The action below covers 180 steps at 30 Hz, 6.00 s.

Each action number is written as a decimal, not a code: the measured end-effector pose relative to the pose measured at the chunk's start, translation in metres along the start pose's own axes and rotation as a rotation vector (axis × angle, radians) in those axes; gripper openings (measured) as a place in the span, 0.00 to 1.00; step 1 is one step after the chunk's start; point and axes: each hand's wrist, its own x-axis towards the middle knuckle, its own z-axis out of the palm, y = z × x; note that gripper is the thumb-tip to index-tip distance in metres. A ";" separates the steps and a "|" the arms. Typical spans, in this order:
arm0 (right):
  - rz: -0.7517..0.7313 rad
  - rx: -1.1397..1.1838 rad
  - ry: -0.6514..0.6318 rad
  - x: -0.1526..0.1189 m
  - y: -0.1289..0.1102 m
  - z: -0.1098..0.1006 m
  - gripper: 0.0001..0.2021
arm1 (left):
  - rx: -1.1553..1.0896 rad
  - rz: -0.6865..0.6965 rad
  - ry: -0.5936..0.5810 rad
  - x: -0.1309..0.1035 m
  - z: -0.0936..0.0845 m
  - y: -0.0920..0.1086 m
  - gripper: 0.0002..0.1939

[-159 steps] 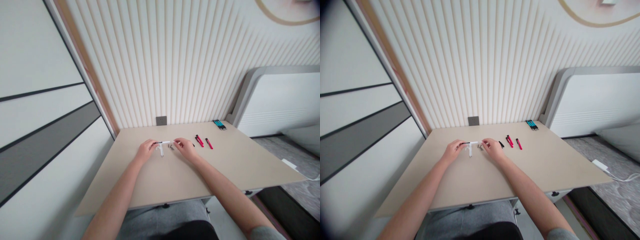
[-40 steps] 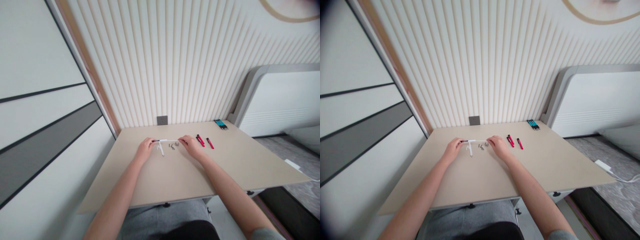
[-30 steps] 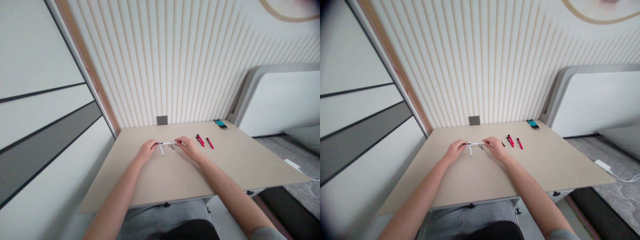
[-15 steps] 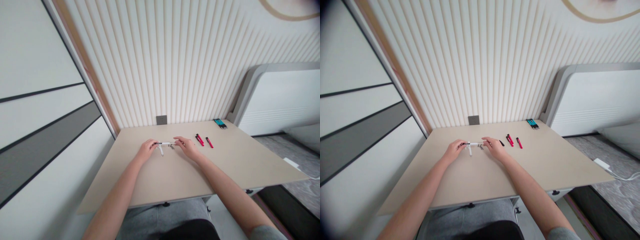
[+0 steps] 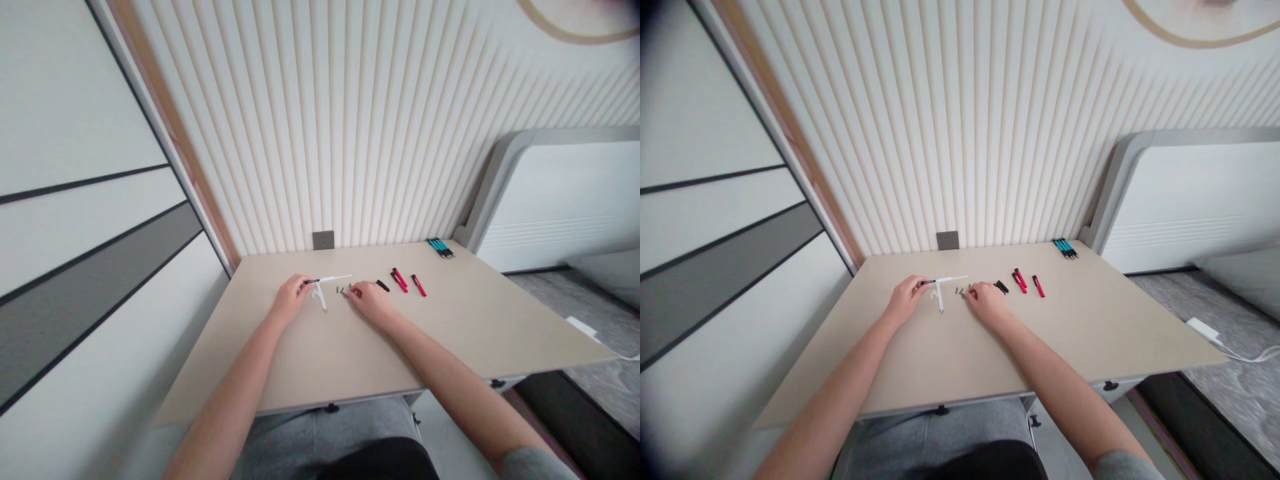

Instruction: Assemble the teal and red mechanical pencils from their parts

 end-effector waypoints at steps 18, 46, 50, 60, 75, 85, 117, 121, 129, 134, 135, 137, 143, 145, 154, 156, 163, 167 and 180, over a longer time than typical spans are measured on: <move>-0.110 0.177 0.082 0.009 0.032 -0.018 0.11 | 0.010 0.008 -0.026 -0.002 -0.001 -0.004 0.09; -0.227 0.295 0.142 0.003 0.025 -0.027 0.13 | -0.002 0.027 -0.068 -0.001 0.000 -0.002 0.09; -0.247 0.315 0.146 0.003 0.022 -0.024 0.13 | -0.015 0.033 -0.067 0.000 -0.001 -0.001 0.08; -0.270 0.330 0.170 0.004 0.017 -0.020 0.14 | -0.023 0.026 -0.049 0.000 0.000 -0.001 0.09; -0.622 0.024 -0.106 -0.019 -0.034 -0.003 0.12 | 0.015 -0.030 0.004 0.000 0.000 -0.005 0.09; -0.399 -0.096 -0.039 -0.004 -0.018 0.003 0.11 | 0.016 -0.027 -0.003 0.000 -0.001 -0.004 0.09; -0.016 -0.090 0.145 0.005 0.034 -0.021 0.11 | 0.014 -0.012 -0.021 0.000 0.000 -0.007 0.09; -0.119 0.025 0.204 0.007 0.032 -0.023 0.11 | 0.018 -0.010 -0.014 -0.001 0.001 -0.007 0.09; -0.207 0.034 0.239 0.006 0.025 -0.027 0.09 | 0.021 -0.003 -0.013 0.000 0.000 -0.005 0.09; -0.212 0.036 0.245 0.005 0.025 -0.027 0.09 | 0.018 0.001 -0.018 -0.001 0.000 -0.007 0.09; -0.210 0.037 0.246 0.005 0.025 -0.027 0.09 | 0.018 0.002 -0.019 -0.001 0.000 -0.007 0.09; -0.205 0.037 0.241 0.004 0.024 -0.027 0.08 | 0.017 0.002 -0.018 -0.001 0.000 -0.006 0.10; -0.229 0.030 0.208 0.003 0.018 -0.029 0.08 | -0.003 0.033 -0.061 0.000 0.000 -0.002 0.10; -0.246 0.032 0.201 0.002 0.017 -0.029 0.08 | -0.008 0.038 -0.062 0.000 0.000 -0.002 0.10; -0.198 0.032 0.213 0.003 0.019 -0.030 0.09 | 0.001 0.027 -0.057 0.000 0.000 -0.002 0.09; -0.175 0.033 0.224 0.004 0.021 -0.028 0.09 | 0.007 0.018 -0.046 0.000 0.000 -0.002 0.09; -0.154 0.085 0.194 0.005 0.020 -0.026 0.11 | -0.003 0.015 -0.052 0.000 0.000 -0.002 0.10; -0.149 0.138 0.208 0.004 0.017 -0.027 0.13 | -0.018 0.009 -0.051 -0.001 0.001 -0.001 0.11; -0.139 0.182 0.297 0.004 0.020 -0.029 0.10 | -0.023 -0.072 0.028 0.000 0.002 -0.006 0.10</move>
